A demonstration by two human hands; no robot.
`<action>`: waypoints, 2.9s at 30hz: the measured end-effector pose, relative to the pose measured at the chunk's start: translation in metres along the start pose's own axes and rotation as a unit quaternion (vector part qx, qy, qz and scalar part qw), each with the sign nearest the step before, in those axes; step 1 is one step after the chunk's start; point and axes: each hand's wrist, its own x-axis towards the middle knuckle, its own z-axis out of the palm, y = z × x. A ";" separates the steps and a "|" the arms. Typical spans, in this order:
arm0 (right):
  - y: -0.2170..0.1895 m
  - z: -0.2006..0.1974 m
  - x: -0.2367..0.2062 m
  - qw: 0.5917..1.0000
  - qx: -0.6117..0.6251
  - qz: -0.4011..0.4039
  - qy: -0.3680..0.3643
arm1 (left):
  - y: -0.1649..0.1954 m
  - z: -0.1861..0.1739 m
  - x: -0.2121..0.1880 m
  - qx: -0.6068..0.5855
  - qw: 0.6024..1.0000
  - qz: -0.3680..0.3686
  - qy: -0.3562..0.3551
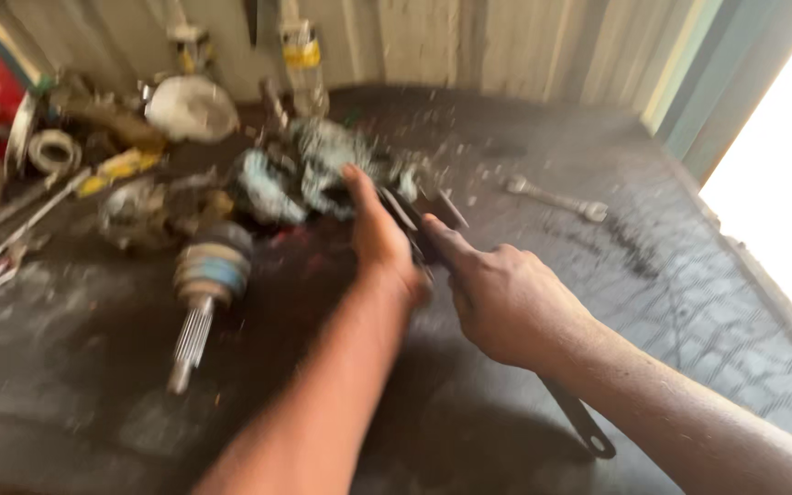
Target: The person holds a small metal part in the left hand and uses a metal file in the right hand to smooth its edges. The person repeatedly repositions the part and files different edges while working at a cluttered workbench.
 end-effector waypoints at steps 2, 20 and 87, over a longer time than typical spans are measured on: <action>0.001 -0.005 -0.002 0.996 0.058 -0.037 0.061 | -0.001 0.007 0.000 -0.014 1.000 0.008 -0.015; 0.015 0.013 0.000 0.995 -0.103 -0.012 0.005 | 0.003 0.007 0.004 0.117 0.989 0.041 0.075; 0.091 -0.040 0.005 0.801 0.493 0.279 0.195 | 0.047 -0.027 0.032 0.068 0.981 0.063 -0.169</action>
